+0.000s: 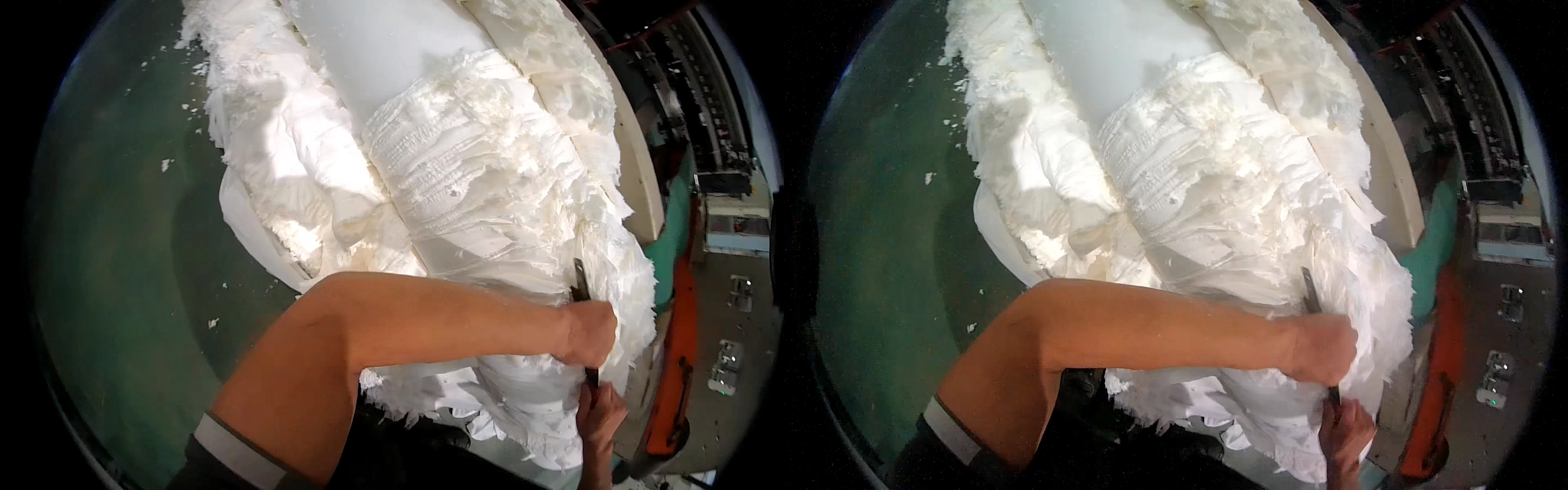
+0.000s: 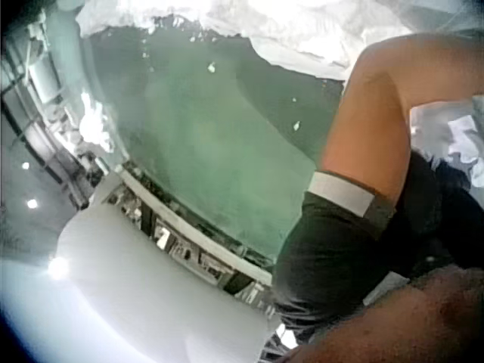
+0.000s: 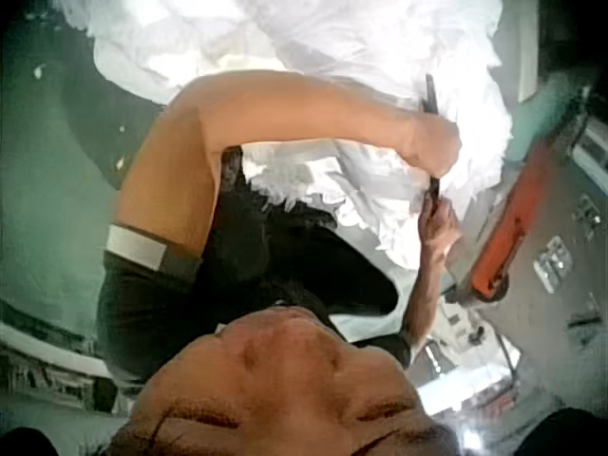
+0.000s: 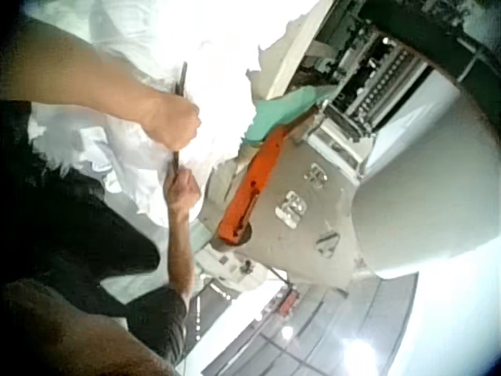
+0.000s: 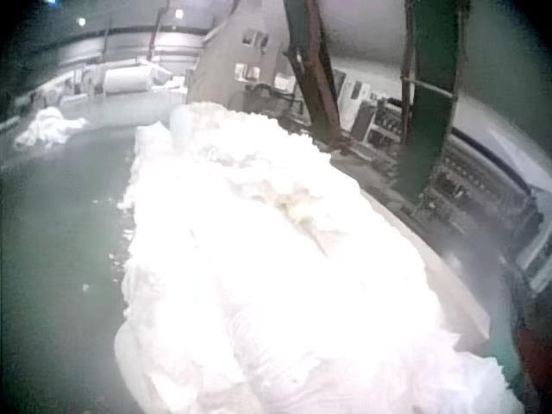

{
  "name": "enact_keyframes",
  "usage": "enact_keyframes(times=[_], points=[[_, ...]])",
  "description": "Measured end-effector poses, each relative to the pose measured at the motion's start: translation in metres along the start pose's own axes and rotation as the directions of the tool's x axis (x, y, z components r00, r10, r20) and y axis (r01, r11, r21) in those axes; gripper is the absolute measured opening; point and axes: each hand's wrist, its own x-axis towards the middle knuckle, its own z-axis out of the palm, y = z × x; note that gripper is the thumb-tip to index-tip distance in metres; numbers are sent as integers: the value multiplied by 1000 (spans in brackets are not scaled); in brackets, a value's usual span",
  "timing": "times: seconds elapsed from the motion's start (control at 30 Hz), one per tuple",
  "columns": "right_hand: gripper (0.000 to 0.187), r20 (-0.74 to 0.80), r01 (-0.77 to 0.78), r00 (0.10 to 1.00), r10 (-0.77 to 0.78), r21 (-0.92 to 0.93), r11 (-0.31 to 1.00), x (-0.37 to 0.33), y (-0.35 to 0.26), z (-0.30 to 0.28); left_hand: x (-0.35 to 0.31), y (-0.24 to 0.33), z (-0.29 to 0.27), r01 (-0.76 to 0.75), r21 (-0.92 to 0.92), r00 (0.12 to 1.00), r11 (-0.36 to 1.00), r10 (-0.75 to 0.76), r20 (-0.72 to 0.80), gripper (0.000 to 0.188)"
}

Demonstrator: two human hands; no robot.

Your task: The person uses a saw to cut through thick layers of white foam material wrapped around a large cylinder on a machine.

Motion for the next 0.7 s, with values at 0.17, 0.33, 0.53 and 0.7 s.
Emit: enact_keyframes(times=[0.17, 0.33, 0.53, 0.7], points=[[17, -194, 301, 936, -293, 16, 953, 160, -76, -31, -87, -63, -162, 186, 410, 949, 893, -271, 160, 14], [35, -254, 343, 918, -306, 116, 932, 298, -164, -35, -128, -130, -288, 204, 824, 555, 529, -755, 348, 35], [26, -60, 71, 996, -62, 163, 984, 101, -58, 15, -82, -50, -112, 289, 316, 934, 904, -338, 114, 23], [31, 34, -36, 998, 45, -240, 970, -46, 28, 5, 4, -24, -26, 154, 199, 988, 968, -152, -25, 17]])
